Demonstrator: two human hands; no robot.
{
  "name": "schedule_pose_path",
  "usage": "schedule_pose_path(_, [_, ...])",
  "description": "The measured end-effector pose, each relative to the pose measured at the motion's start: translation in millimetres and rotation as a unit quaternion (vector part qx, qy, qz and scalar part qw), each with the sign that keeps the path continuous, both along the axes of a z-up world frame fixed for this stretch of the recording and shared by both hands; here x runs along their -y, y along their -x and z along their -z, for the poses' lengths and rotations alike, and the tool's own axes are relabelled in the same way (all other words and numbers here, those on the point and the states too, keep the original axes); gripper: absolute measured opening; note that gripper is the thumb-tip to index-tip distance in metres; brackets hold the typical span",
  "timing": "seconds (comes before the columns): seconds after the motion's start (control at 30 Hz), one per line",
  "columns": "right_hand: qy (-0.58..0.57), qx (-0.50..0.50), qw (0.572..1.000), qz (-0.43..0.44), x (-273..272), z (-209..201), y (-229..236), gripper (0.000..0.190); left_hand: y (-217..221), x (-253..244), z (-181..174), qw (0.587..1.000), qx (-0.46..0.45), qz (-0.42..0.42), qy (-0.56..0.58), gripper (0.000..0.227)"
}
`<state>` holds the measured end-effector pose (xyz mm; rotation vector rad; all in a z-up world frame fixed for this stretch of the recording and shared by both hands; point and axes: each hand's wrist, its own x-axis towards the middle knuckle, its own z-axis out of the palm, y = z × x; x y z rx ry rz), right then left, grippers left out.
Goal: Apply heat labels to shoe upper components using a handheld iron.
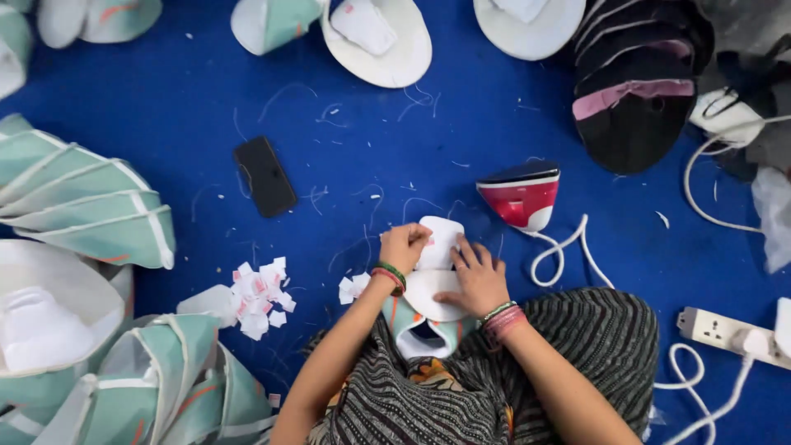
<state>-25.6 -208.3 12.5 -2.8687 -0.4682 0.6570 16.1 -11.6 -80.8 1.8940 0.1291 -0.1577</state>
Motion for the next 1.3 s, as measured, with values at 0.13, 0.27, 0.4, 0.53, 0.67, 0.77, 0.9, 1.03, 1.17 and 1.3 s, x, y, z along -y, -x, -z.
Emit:
schedule_pose_path(0.13, [-0.003,-0.022,0.999,-0.022,-3,-17,-11,0.112,-24,14,-41,0.998,0.017,0.016,-0.060,0.014])
schedule_pose_path(0.27, [-0.007,-0.016,1.000,-0.020,-5,-17,-17,0.122,-42,23,-65,0.985,0.003,0.049,-0.166,0.015])
schedule_pose_path(0.4, [-0.025,-0.045,0.999,-0.014,-7,-23,-30,0.137,-48,26,-61,0.971,0.000,0.068,-0.230,0.020])
schedule_pose_path(0.53, [-0.025,-0.063,0.997,-0.036,-10,-24,-42,0.141,-42,27,-69,0.967,0.022,0.073,-0.245,0.025])
schedule_pose_path(0.67, [-0.018,-0.070,0.997,-0.027,-10,-21,-44,0.142,-10,23,-56,0.973,0.084,0.024,-0.214,0.032])
schedule_pose_path(0.77, [-0.041,-0.088,0.995,-0.010,-6,-14,-43,0.142,18,27,-59,0.959,0.086,0.041,-0.268,0.041])
schedule_pose_path(0.9, [-0.042,-0.085,0.995,-0.008,-7,-12,-43,0.144,31,30,-65,0.892,0.041,0.129,-0.432,0.062])
schedule_pose_path(1.03, [-0.073,-0.049,0.996,-0.018,-5,-23,-41,0.129,31,30,-57,0.877,0.018,0.160,-0.453,0.072])
schedule_pose_path(1.17, [-0.358,0.067,0.892,0.267,38,74,-7,0.072,28,27,-67,0.875,0.006,0.172,-0.452,0.074])
schedule_pose_path(1.3, [-0.409,0.243,0.774,0.418,62,62,-30,0.060,32,27,-75,0.874,-0.032,0.193,-0.445,0.076])
